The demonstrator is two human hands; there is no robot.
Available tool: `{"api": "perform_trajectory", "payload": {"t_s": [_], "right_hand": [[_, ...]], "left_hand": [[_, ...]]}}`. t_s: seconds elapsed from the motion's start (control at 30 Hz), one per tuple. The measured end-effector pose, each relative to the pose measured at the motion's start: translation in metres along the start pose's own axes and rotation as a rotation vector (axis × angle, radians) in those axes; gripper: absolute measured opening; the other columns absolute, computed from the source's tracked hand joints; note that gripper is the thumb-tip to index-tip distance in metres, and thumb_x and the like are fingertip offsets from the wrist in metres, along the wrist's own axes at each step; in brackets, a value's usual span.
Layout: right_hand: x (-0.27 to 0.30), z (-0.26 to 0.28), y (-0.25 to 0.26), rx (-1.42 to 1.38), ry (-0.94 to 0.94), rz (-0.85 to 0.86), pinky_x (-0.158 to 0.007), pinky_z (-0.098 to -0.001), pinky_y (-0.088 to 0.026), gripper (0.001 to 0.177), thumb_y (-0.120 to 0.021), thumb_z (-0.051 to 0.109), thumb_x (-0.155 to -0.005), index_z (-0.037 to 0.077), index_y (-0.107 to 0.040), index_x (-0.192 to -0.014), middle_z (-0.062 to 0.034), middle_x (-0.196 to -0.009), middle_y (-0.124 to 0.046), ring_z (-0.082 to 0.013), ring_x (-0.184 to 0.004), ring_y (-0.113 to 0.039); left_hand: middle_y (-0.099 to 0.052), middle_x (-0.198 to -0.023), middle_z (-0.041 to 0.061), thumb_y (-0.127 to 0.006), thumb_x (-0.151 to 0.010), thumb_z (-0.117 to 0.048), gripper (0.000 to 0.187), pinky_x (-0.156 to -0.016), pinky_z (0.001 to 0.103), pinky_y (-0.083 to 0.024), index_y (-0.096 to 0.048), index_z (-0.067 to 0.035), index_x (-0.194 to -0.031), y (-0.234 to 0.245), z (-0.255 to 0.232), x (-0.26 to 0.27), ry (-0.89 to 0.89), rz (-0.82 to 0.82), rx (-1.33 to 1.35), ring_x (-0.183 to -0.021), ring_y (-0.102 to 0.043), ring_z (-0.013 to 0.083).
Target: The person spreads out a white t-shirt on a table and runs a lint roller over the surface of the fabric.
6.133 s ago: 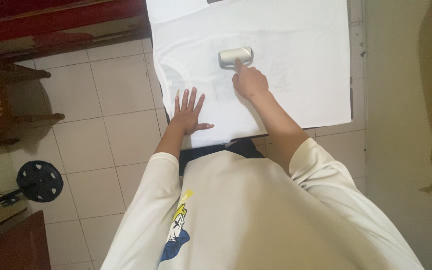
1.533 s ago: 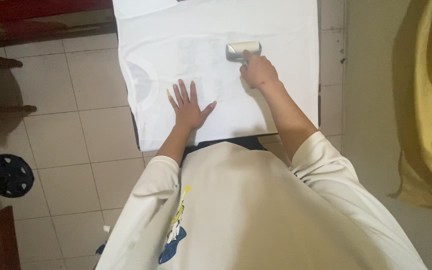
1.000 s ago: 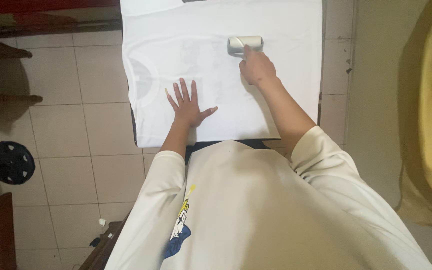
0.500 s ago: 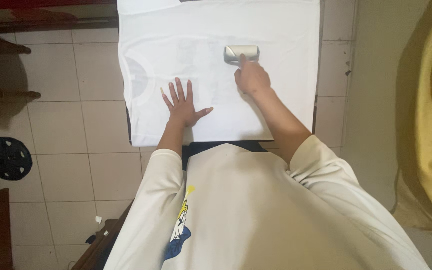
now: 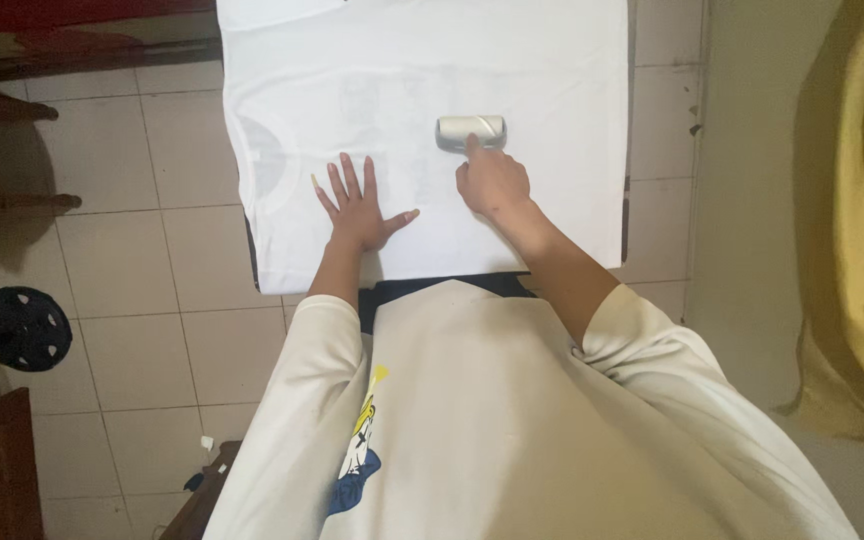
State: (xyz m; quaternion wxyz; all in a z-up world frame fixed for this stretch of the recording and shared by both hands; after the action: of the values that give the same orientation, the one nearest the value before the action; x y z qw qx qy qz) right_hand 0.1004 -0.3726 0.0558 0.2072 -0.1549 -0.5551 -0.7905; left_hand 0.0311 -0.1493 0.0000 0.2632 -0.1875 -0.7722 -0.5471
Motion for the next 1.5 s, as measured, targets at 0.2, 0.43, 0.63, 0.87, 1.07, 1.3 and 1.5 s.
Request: {"api": "perform_trajectory", "payload": {"t_s": [0.2, 0.43, 0.63, 0.87, 1.07, 1.3, 1.5], "right_hand": [[0.010, 0.001, -0.002, 0.001, 0.017, -0.012, -0.075, -0.0535, -0.057, 0.061, -0.051, 0.022, -0.096, 0.003, -0.041, -0.153, -0.0246, -0.090, -0.073, -0.0418, -0.084, -0.071], [0.023, -0.020, 0.022, -0.024, -0.024, 0.042, -0.077, -0.0523, -0.058, 0.060, -0.050, 0.022, -0.097, 0.004, -0.040, -0.154, -0.0256, -0.089, -0.073, -0.0417, -0.085, -0.073], [0.032, -0.061, 0.026, -0.018, -0.014, 0.005, -0.084, -0.0545, -0.055, 0.058, -0.052, 0.023, -0.096, 0.010, -0.046, -0.153, -0.0260, -0.093, -0.073, -0.0442, -0.090, -0.070], [0.015, -0.058, 0.027, -0.037, -0.084, 0.020, -0.085, -0.0535, -0.055, 0.063, -0.050, 0.026, -0.098, 0.014, -0.037, -0.158, -0.0269, -0.093, -0.072, -0.0438, -0.090, -0.070], [0.007, -0.058, 0.037, 0.046, -0.086, 0.095, -0.083, -0.0544, -0.056, 0.054, -0.051, 0.024, -0.097, 0.015, -0.047, -0.150, -0.0228, -0.101, -0.072, -0.0419, -0.095, -0.070], [-0.011, -0.060, 0.036, 0.020, -0.037, 0.023, -0.083, -0.0553, -0.055, 0.061, -0.050, 0.026, -0.098, 0.014, -0.036, -0.157, -0.0252, -0.100, -0.072, -0.0430, -0.093, -0.070], [-0.029, -0.061, 0.032, -0.004, -0.035, -0.017, -0.085, -0.0552, -0.055, 0.063, -0.052, 0.027, -0.099, 0.013, -0.035, -0.158, -0.0261, -0.100, -0.072, -0.0437, -0.094, -0.069]], "left_hand": [[0.024, -0.167, 0.027, -0.061, -0.078, -0.083, 0.133, -0.113, 0.071, 0.021, 0.007, -0.009, -0.165, 0.001, 0.002, 0.001, -0.010, -0.027, 0.008, -0.150, 0.031, 0.0459], [0.025, -0.166, 0.027, -0.063, -0.076, -0.082, 0.133, -0.112, 0.071, 0.023, 0.005, -0.010, -0.164, -0.003, 0.001, -0.005, 0.015, -0.013, 0.001, -0.149, 0.033, 0.0462], [0.024, -0.167, 0.028, -0.063, -0.077, -0.082, 0.133, -0.111, 0.071, 0.023, 0.004, -0.009, -0.165, -0.005, 0.004, -0.001, -0.027, -0.055, 0.045, -0.149, 0.032, 0.0466], [0.025, -0.166, 0.028, -0.062, -0.077, -0.081, 0.132, -0.111, 0.071, 0.022, 0.007, -0.009, -0.164, -0.002, 0.000, -0.004, 0.011, 0.000, 0.013, -0.148, 0.034, 0.0465], [0.025, -0.166, 0.028, -0.062, -0.077, -0.082, 0.132, -0.112, 0.071, 0.022, 0.006, -0.009, -0.164, -0.002, -0.001, -0.001, 0.006, -0.009, 0.030, -0.148, 0.034, 0.0462], [0.024, -0.166, 0.028, -0.062, -0.077, -0.082, 0.132, -0.111, 0.072, 0.022, 0.006, -0.009, -0.164, 0.000, -0.001, -0.003, 0.010, 0.006, 0.028, -0.148, 0.034, 0.0463], [0.023, -0.166, 0.027, -0.062, -0.077, -0.082, 0.132, -0.112, 0.071, 0.022, 0.006, -0.010, -0.165, -0.004, 0.000, -0.002, 0.006, -0.016, 0.019, -0.149, 0.032, 0.0465]]}}
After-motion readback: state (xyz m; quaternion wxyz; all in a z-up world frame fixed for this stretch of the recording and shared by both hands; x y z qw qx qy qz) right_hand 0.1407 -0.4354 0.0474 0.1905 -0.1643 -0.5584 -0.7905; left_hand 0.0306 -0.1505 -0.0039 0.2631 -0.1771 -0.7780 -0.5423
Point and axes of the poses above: each hand's wrist, its own x-axis away from the middle knuckle, its own y-axis out of the back of the hand, z = x × y, the point moved 2 cm from there along -x, towards the middle knuckle
